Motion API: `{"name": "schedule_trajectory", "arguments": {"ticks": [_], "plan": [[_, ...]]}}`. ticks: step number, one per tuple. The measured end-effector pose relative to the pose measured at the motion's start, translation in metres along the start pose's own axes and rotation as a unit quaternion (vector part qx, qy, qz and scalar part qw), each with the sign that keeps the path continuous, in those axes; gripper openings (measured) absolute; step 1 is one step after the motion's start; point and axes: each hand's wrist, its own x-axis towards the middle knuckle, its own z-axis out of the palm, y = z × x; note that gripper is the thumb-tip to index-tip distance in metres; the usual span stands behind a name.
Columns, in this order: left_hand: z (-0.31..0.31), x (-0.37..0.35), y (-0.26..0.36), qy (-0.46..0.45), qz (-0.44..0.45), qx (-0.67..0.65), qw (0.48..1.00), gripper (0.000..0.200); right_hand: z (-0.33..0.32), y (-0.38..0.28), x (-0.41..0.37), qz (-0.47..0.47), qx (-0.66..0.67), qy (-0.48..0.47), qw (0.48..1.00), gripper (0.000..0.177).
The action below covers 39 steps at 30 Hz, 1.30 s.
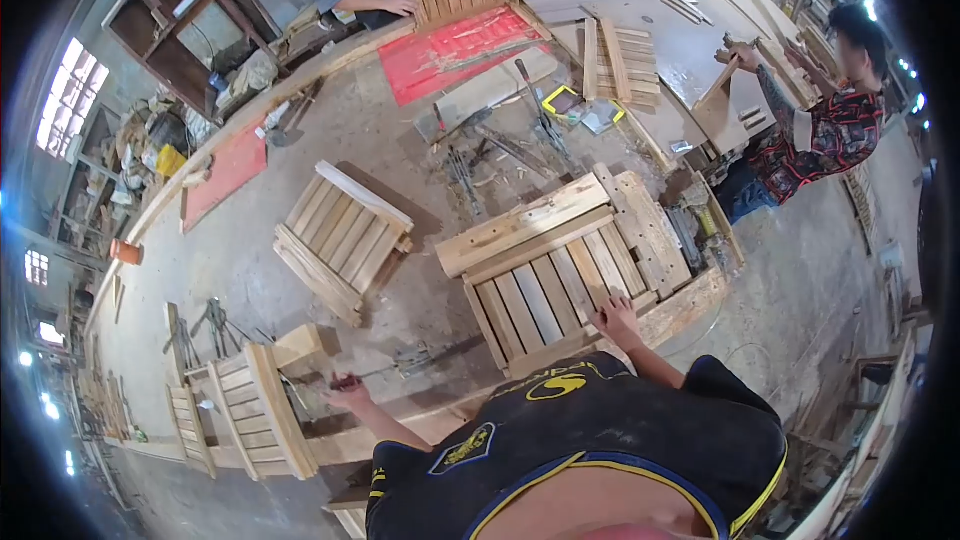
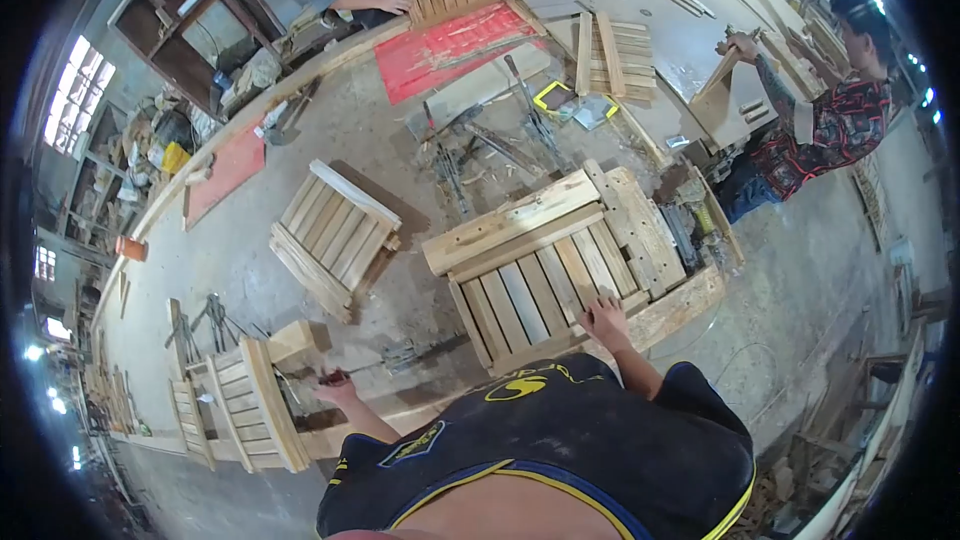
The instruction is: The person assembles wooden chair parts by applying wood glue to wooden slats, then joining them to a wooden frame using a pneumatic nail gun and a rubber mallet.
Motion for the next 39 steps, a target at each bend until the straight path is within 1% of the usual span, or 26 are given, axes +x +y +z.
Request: {"name": "schedule_trajectory", "arguments": {"ticks": [2, 3, 4, 5, 6, 7, 9, 11, 12, 15, 18, 20, 22, 23, 24, 25, 26, 28, 29, 30, 32, 34, 35, 37, 38, 39], "plan": [[0.004, -0.019, 0.008, -0.203, -0.070, 0.037, 0.976, 0.057, 0.004, 0.003, -0.001, -0.008, -0.010, -0.004, 1.000, 0.018], [0.009, -0.032, 0.005, -0.196, -0.074, 0.036, 0.977, 0.057, 0.007, 0.006, -0.001, -0.013, -0.017, 0.001, 1.000, 0.018], [0.026, -0.055, 0.001, -0.302, -0.065, 0.210, 0.928, 0.053, 0.008, 0.006, 0.000, -0.017, -0.024, 0.006, 1.000, 0.018], [0.039, -0.069, -0.009, -0.396, -0.054, 0.373, 0.838, 0.049, 0.011, 0.007, 0.001, -0.011, -0.033, 0.001, 0.999, 0.018], [0.039, -0.067, -0.035, -0.391, -0.061, 0.368, 0.842, 0.049, 0.011, 0.008, 0.001, -0.015, -0.041, -0.004, 0.999, 0.018], [0.034, -0.060, -0.073, -0.528, 0.000, 0.460, 0.714, 0.041, 0.010, 0.007, 0.002, -0.010, -0.034, -0.012, 0.999, 0.018], [0.040, -0.081, -0.105, -0.638, 0.056, 0.523, 0.562, 0.034, 0.010, 0.006, 0.003, -0.003, -0.026, -0.023, 0.999, 0.017], [0.067, -0.136, -0.090, -0.461, 0.192, 0.741, 0.449, 0.020, 0.009, 0.006, 0.003, 0.007, -0.023, -0.033, 0.999, 0.017], [0.069, -0.143, -0.093, -0.458, 0.189, 0.738, 0.458, 0.020, 0.012, 0.007, 0.003, -0.001, -0.029, -0.023, 0.999, 0.018], [0.059, -0.149, -0.116, -0.450, 0.336, 0.667, 0.490, 0.017, 0.017, 0.014, 0.011, -0.022, -0.045, 0.000, 0.999, 0.019], [0.073, -0.149, -0.128, -0.416, 0.335, 0.706, 0.464, 0.019, 0.008, 0.012, -0.001, 0.001, -0.038, -0.064, 0.997, 0.017], [0.073, -0.145, -0.123, -0.413, 0.293, 0.747, 0.432, 0.023, 0.005, 0.007, 0.003, 0.006, 0.000, -0.048, 0.999, 0.015], [0.095, -0.143, -0.125, -0.466, 0.150, 0.779, 0.392, 0.027, 0.006, 0.009, 0.011, 0.047, 0.058, -0.016, 0.997, 0.015], [0.131, -0.157, -0.125, -0.461, 0.061, 0.798, 0.384, 0.029, 0.010, 0.005, 0.026, 0.164, 0.124, -0.023, 0.978, 0.016], [0.151, -0.158, -0.145, -0.446, 0.045, 0.748, 0.489, 0.029, 0.008, 0.002, 0.046, 0.277, 0.185, -0.030, 0.943, 0.017], [0.176, -0.152, -0.165, -0.420, 0.035, 0.689, 0.590, 0.030, -0.003, -0.003, 0.084, 0.262, 0.200, 0.011, 0.944, 0.019], [0.211, -0.143, -0.184, -0.436, 0.135, 0.646, 0.612, 0.029, -0.006, -0.010, 0.131, 0.246, 0.221, 0.052, 0.942, 0.020], [0.287, -0.117, -0.226, -0.438, 0.292, 0.580, 0.622, 0.029, -0.014, -0.007, 0.249, 0.156, 0.191, 0.092, 0.965, 0.015], [0.328, -0.099, -0.250, -0.432, 0.348, 0.559, 0.615, 0.030, -0.024, -0.013, 0.313, 0.112, 0.329, 0.135, 0.928, 0.015], [0.367, -0.085, -0.273, -0.430, 0.368, 0.534, 0.629, 0.037, -0.017, -0.003, 0.375, 0.040, 0.318, 0.201, 0.926, 0.016], [0.439, -0.062, -0.318, -0.395, 0.426, 0.528, 0.619, 0.049, -0.051, -0.033, 0.478, 0.026, 0.407, 0.212, 0.888, 0.021], [0.492, -0.035, -0.365, -0.375, 0.457, 0.539, 0.601, 0.060, -0.025, -0.015, 0.573, 0.043, 0.380, 0.231, 0.895, 0.045], [0.509, -0.021, -0.388, -0.372, 0.450, 0.554, 0.594, 0.061, -0.028, -0.019, 0.598, 0.094, 0.414, 0.166, 0.890, 0.054], [0.530, 0.010, -0.428, -0.417, 0.399, 0.599, 0.555, 0.060, -0.009, -0.004, 0.635, 0.093, 0.586, 0.011, 0.805, 0.058], [0.534, 0.027, -0.444, -0.462, 0.353, 0.624, 0.522, 0.058, -0.009, -0.002, 0.632, 0.101, 0.533, 0.023, 0.840, 0.056], [0.537, 0.030, -0.450, -0.457, 0.348, 0.622, 0.533, 0.058, -0.022, -0.005, 0.617, 0.116, 0.479, 0.032, 0.870, 0.054]]}}
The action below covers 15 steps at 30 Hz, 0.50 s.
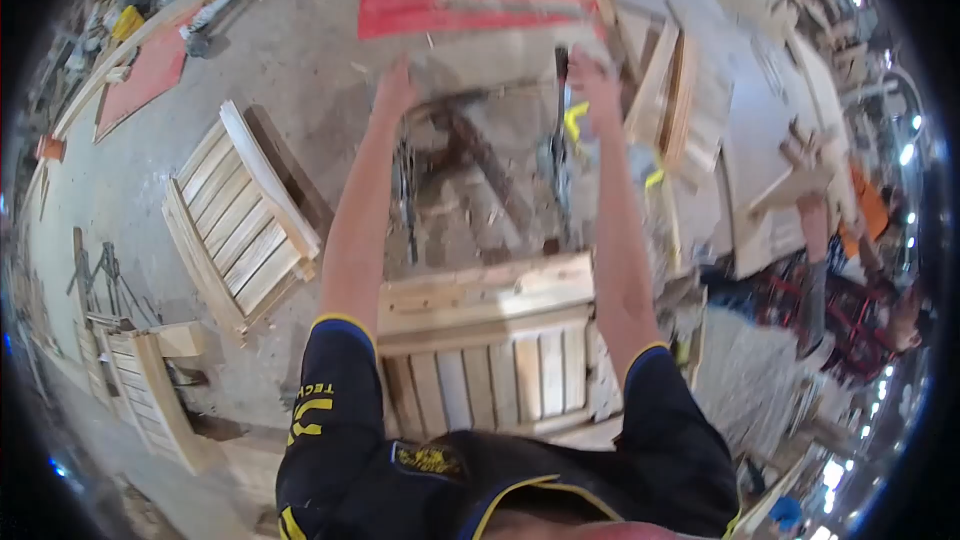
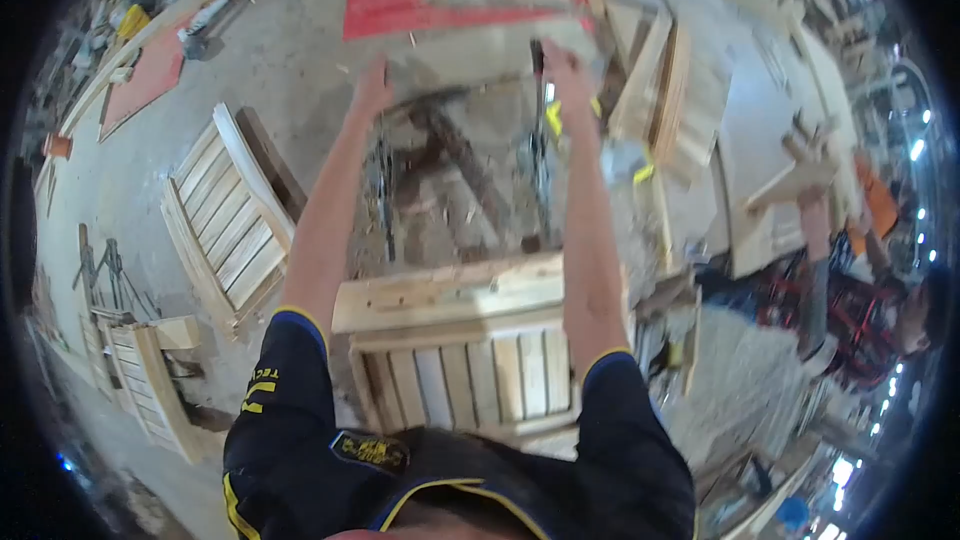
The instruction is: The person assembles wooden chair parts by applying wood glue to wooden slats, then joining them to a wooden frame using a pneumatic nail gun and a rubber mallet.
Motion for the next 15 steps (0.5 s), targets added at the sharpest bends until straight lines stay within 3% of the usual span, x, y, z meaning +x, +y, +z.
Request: {"name": "schedule_trajectory", "arguments": {"ticks": [1, 2, 3, 4, 5, 7, 8, 10, 11, 15], "plan": [[0.000, -0.001, 0.003, -0.001, -0.009, -0.006, 1.000, 0.058, -0.020, -0.025, -0.026, 0.007, -0.012, -0.078, 0.997, 0.046], [-0.003, -0.002, 0.001, 0.014, 0.008, 0.015, 1.000, 0.056, -0.037, -0.027, -0.044, 0.057, 0.129, -0.151, 0.978, 0.045], [-0.009, -0.005, 0.005, 0.035, 0.025, 0.031, 0.999, 0.054, -0.050, -0.013, -0.054, 0.006, 0.007, -0.107, 0.994, 0.044], [-0.022, -0.019, 0.024, 0.025, 0.001, -0.147, 0.989, 0.052, -0.057, -0.001, -0.057, -0.049, -0.119, -0.071, 0.989, 0.043], [-0.041, -0.041, 0.046, 0.019, -0.028, -0.320, 0.947, 0.049, -0.057, 0.005, -0.055, -0.027, -0.117, -0.066, 0.991, 0.043], [-0.089, -0.099, 0.074, -0.083, -0.016, -0.444, 0.892, 0.035, -0.051, 0.018, -0.034, -0.070, 0.152, 0.014, 0.986, 0.038], [-0.095, -0.132, 0.071, -0.148, -0.025, -0.470, 0.870, 0.027, -0.047, 0.016, -0.021, -0.073, 0.157, 0.020, 0.985, 0.037], [-0.074, -0.182, 0.064, -0.082, -0.014, -0.443, 0.893, 0.023, -0.028, 0.005, -0.006, -0.064, 0.039, -0.014, 0.997, 0.035], [-0.057, -0.199, 0.070, 0.049, 0.007, -0.384, 0.922, 0.027, -0.020, 0.001, -0.001, -0.071, -0.030, -0.034, 0.996, 0.035], [-0.056, -0.199, 0.086, 0.089, -0.115, -0.453, 0.879, 0.027, -0.012, -0.021, -0.038, -0.126, -0.261, -0.135, 0.948, 0.033]]}}
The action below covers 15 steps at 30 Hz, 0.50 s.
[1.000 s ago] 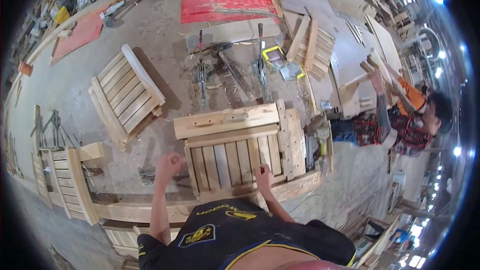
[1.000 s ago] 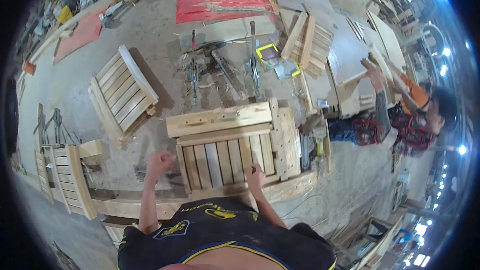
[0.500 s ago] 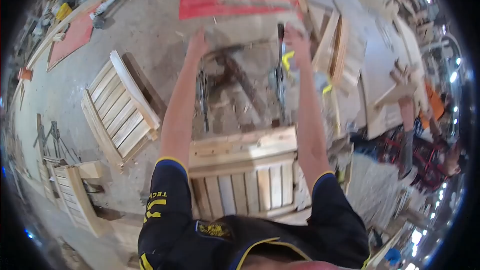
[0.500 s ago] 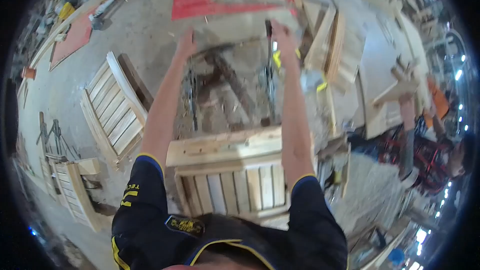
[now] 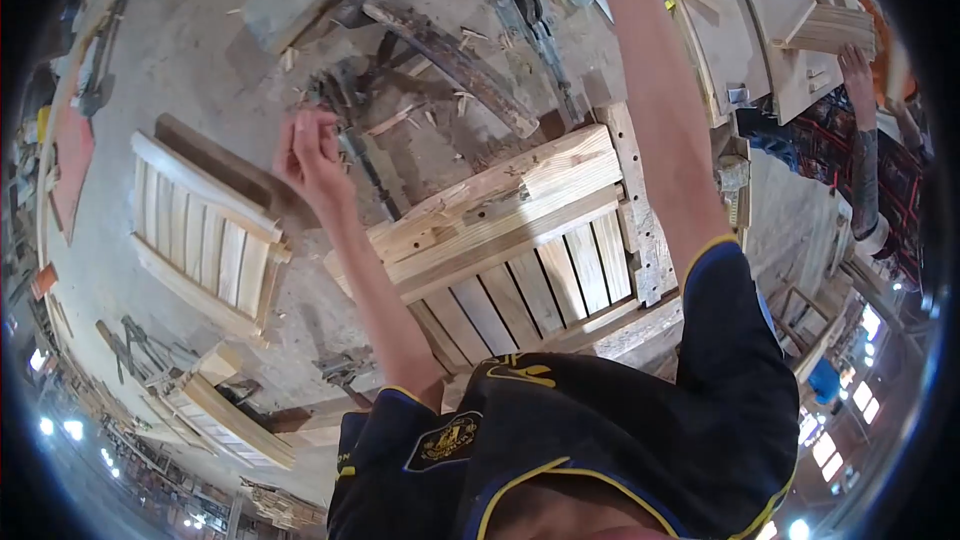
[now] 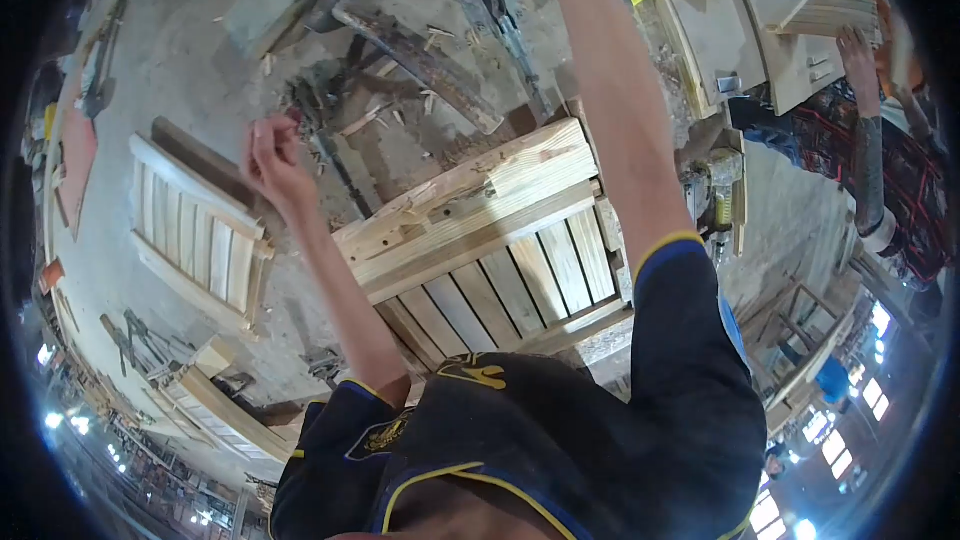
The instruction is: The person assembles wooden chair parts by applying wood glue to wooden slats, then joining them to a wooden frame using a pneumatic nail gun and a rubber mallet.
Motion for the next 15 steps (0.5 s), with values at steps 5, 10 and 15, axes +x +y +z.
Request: {"name": "schedule_trajectory", "arguments": {"ticks": [5, 10, 15], "plan": [[-0.001, -0.022, -0.031, 0.058, 0.118, 0.020, 0.991, 0.032, 0.012, -0.002, -0.103, 0.019, -0.083, -0.123, 0.989, 0.032], [-0.008, -0.035, -0.048, 0.038, 0.169, 0.119, 0.978, 0.030, 0.063, 0.061, -0.150, -0.052, 0.095, 0.124, 0.986, 0.036], [-0.023, -0.049, -0.023, -0.065, 0.092, 0.233, 0.966, 0.027, 0.053, 0.065, -0.175, -0.172, 0.092, 0.094, 0.976, 0.028]]}}
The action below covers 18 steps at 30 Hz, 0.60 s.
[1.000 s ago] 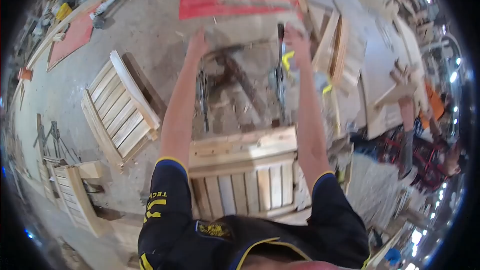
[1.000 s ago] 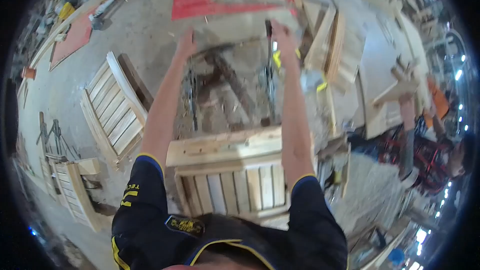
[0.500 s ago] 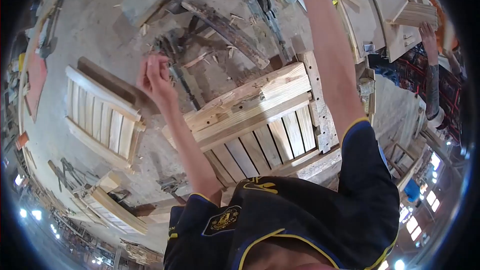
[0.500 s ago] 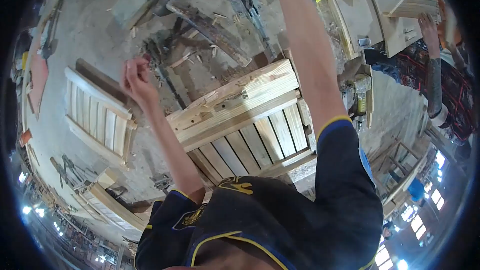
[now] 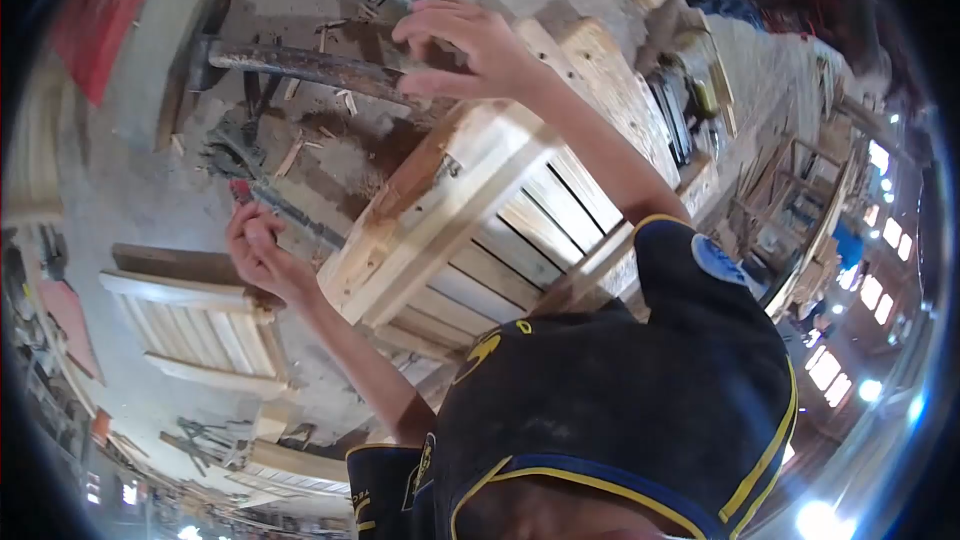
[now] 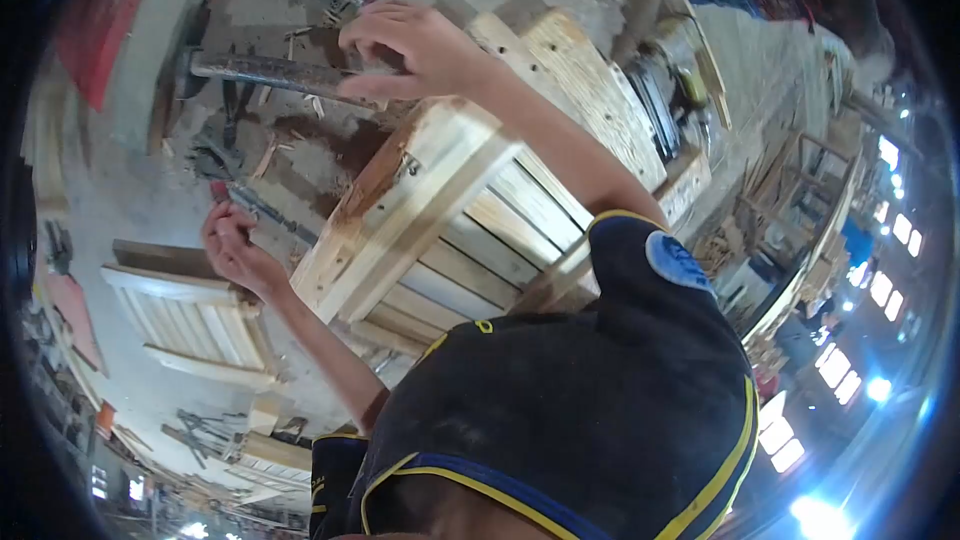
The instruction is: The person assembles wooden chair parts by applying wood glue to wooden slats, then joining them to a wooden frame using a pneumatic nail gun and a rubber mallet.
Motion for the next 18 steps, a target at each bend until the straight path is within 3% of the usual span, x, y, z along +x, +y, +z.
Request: {"name": "schedule_trajectory", "arguments": {"ticks": [2, 3, 4, 5, 6, 7, 8, 9, 10, 13, 15, 16, 17, 18], "plan": [[-0.023, -0.017, 0.030, -0.118, 0.050, 0.138, 0.982, 0.024, -0.039, -0.028, -0.025, -0.011, -0.225, 0.049, 0.973, 0.045], [-0.036, -0.038, 0.048, -0.159, 0.083, 0.200, 0.963, 0.023, -0.061, -0.007, -0.074, 0.187, -0.326, 0.067, 0.924, 0.048], [-0.058, -0.064, 0.064, -0.201, 0.107, 0.266, 0.937, 0.024, -0.092, -0.003, -0.115, 0.327, -0.297, 0.160, 0.883, 0.050], [-0.081, -0.093, 0.070, -0.241, 0.047, 0.257, 0.935, 0.023, -0.128, 0.011, -0.152, 0.361, -0.359, 0.275, 0.815, 0.054], [-0.101, -0.126, 0.069, -0.263, -0.012, 0.242, 0.934, 0.022, -0.166, -0.010, -0.170, 0.384, -0.472, 0.248, 0.754, 0.059], [-0.121, -0.158, 0.067, -0.230, -0.026, 0.259, 0.938, 0.022, -0.191, -0.005, -0.192, 0.499, -0.581, 0.234, 0.599, 0.058], [-0.149, -0.189, 0.062, -0.264, -0.062, 0.291, 0.918, 0.019, -0.218, 0.010, -0.225, 0.505, -0.608, 0.171, 0.588, 0.055], [-0.175, -0.223, 0.058, -0.304, -0.100, 0.315, 0.894, 0.016, -0.240, 0.032, -0.261, 0.519, -0.543, 0.117, 0.649, 0.054], [-0.196, -0.253, 0.046, -0.284, -0.113, 0.325, 0.895, 0.016, -0.257, 0.060, -0.282, 0.526, -0.476, 0.066, 0.702, 0.052], [-0.230, -0.313, 0.022, -0.196, -0.065, 0.366, 0.908, 0.010, -0.277, 0.108, -0.301, 0.465, -0.425, -0.005, 0.776, 0.047], [-0.227, -0.313, 0.001, -0.148, -0.018, 0.342, 0.928, 0.014, -0.289, 0.104, -0.304, 0.361, -0.208, 0.079, 0.906, 0.039], [-0.221, -0.298, 0.021, -0.178, -0.178, 0.354, 0.901, 0.021, -0.299, 0.115, -0.304, 0.411, -0.217, 0.036, 0.884, 0.035], [-0.216, -0.291, 0.028, -0.147, -0.165, 0.281, 0.934, 0.029, -0.304, 0.120, -0.300, 0.460, -0.231, -0.006, 0.857, 0.031], [-0.217, -0.285, 0.024, -0.134, -0.219, 0.265, 0.929, 0.030, -0.302, 0.104, -0.287, 0.447, -0.229, -0.016, 0.865, 0.031]]}}
